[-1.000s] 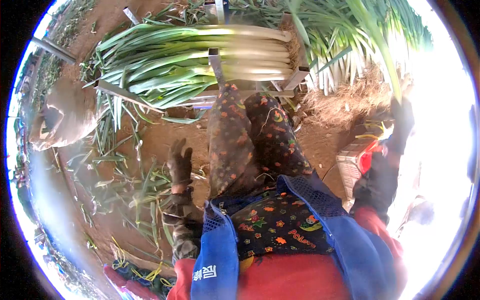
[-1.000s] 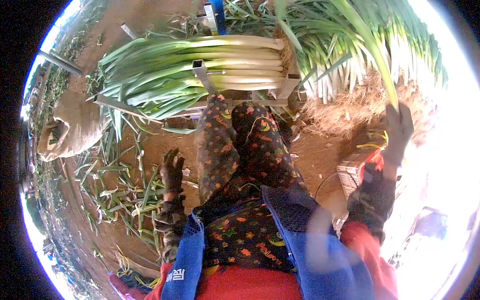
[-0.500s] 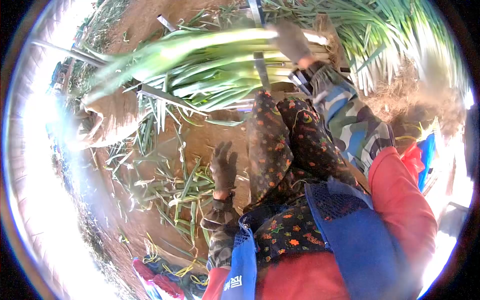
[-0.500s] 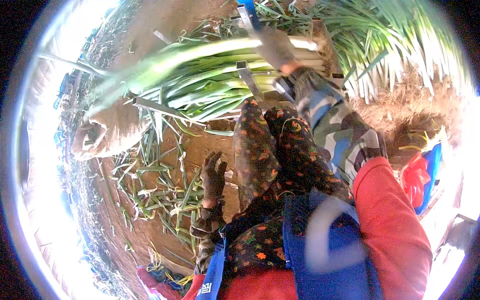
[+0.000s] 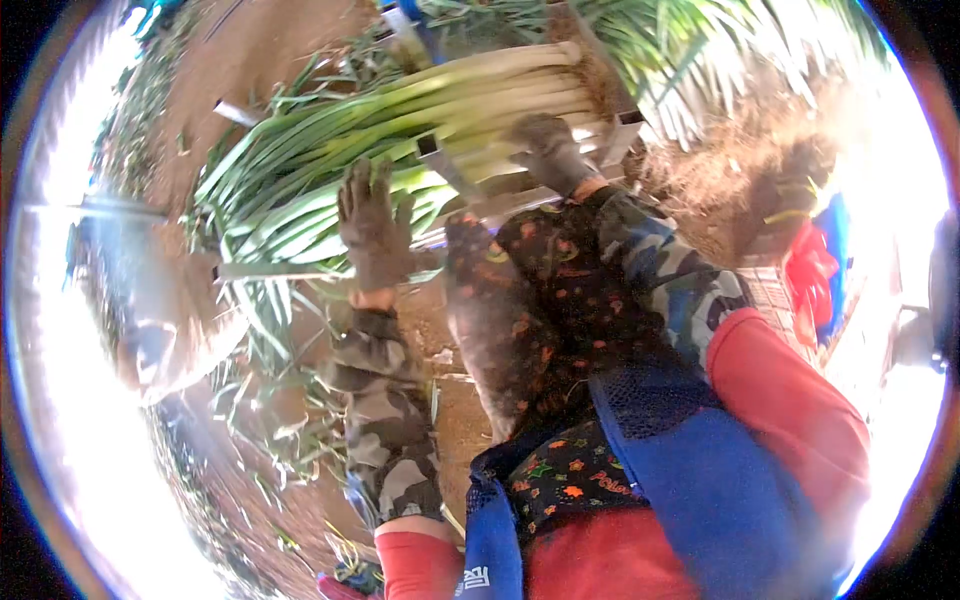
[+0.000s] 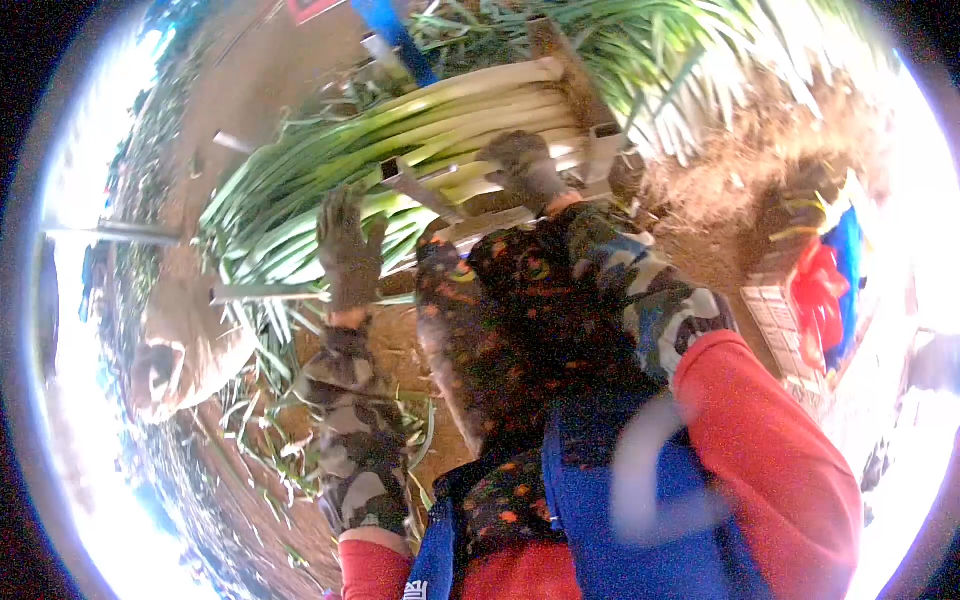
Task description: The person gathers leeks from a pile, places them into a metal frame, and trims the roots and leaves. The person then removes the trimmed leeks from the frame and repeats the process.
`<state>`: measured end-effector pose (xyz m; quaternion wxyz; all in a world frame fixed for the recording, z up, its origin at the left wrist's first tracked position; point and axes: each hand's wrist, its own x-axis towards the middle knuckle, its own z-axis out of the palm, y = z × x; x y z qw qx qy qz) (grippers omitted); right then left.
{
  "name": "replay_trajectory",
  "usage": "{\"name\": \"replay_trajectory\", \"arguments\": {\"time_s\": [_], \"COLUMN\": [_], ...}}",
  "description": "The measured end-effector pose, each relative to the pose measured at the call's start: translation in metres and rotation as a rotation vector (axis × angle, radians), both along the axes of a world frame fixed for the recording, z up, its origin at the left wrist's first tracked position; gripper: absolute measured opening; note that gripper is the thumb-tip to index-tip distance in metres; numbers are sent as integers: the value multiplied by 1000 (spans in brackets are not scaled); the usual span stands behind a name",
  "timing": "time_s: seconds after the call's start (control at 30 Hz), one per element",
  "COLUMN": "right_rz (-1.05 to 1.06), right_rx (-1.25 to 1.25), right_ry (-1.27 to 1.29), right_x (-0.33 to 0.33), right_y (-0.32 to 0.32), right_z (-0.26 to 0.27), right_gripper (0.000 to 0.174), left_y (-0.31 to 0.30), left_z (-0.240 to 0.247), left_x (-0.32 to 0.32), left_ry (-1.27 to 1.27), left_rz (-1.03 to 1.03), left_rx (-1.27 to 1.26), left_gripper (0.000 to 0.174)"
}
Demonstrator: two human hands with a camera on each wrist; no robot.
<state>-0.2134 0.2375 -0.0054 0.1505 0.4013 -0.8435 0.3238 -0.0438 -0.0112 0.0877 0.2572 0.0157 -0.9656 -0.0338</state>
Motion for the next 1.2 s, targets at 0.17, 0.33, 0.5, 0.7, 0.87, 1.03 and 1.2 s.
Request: {"name": "replay_trajectory", "arguments": {"time_s": [0.17, 0.33, 0.5, 0.7, 0.87, 1.03, 1.2], "right_rz": [-1, 83, 122, 254, 197, 225, 391], "right_rx": [244, 151, 171, 97, 248, 314, 174], "right_ry": [-66, 4, 24, 243, 11, 80, 59], "right_x": [6, 6, 4, -19, 8, -17, -14], "right_y": [22, 6, 11, 15, 16, 18, 65], "right_z": [13, 3, -20, -52, -17, -45, -8], "right_gripper": [28, 46, 66, 64, 62, 50, 52], "left_y": [-29, -14, -7, 2, 4, 13, 24], "left_z": [-87, -88, -87, -76, -75, -31, -41], "left_x": [-36, -34, -34, -41, -76, -70, -33], "left_ry": [-166, -154, -260, -541, -466, -480, -224], "left_rz": [-2, 98, 110, 240, 332, 270, 97], "left_rx": [-247, -291, -130, -147, 457, 198, 104], "left_gripper": [52, 46, 50, 50, 59, 49, 42]}}
